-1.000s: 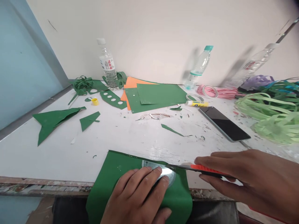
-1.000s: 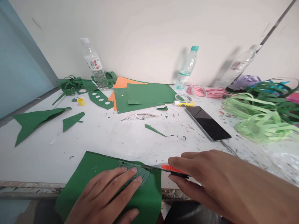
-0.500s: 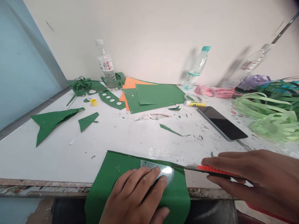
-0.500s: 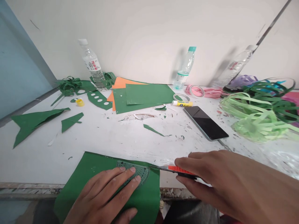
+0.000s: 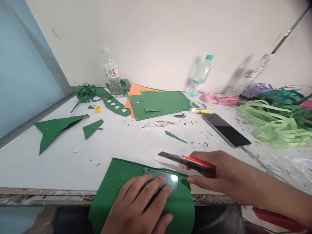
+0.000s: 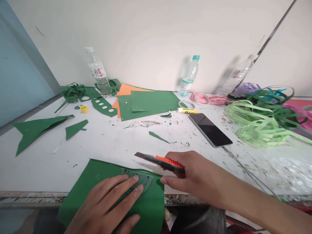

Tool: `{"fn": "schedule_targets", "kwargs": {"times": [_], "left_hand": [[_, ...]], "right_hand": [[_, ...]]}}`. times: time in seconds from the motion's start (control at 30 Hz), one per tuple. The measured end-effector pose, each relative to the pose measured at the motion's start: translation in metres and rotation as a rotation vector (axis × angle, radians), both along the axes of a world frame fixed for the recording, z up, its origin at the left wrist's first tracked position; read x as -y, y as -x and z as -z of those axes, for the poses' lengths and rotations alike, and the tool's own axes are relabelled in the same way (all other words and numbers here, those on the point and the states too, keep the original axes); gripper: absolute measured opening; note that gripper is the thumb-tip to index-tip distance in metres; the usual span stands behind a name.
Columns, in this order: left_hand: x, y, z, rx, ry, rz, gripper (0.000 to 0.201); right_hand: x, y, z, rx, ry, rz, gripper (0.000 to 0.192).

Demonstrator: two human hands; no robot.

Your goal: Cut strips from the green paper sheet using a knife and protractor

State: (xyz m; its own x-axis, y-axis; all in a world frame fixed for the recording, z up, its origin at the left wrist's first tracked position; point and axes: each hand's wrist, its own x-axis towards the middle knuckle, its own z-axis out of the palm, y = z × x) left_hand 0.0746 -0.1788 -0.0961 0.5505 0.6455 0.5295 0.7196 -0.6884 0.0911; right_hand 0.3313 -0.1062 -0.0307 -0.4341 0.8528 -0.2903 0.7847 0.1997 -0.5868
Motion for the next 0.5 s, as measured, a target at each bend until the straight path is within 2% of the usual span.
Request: {"fn": "schedule_targets", "kwargs": {"times": [0.1,0.27,0.37,0.5], "left_hand": [[0.001,0.006,-0.001,-0.015,0.012,-0.011,0.027],[0.002,0.015,-0.003,-0.024,0.028,-0.039,0.028],[0.004,0.006,0.0,-0.011,0.003,-0.013,0.03],[0.005,-0.02,0.01,0.037,-0.074,0.038,0.033]], "right_hand": [[0.001,0.014,0.007,0.015,0.101,-0.022,0.027],[0.0,0.016,0.013,-0.054,0.179,0.007,0.024],[-0.002,0.017,0.012,-0.051,0.212,-0.012,0.026],[-0.004,0.018,0.009,-0.058,0.214,-0.03,0.029]]}}
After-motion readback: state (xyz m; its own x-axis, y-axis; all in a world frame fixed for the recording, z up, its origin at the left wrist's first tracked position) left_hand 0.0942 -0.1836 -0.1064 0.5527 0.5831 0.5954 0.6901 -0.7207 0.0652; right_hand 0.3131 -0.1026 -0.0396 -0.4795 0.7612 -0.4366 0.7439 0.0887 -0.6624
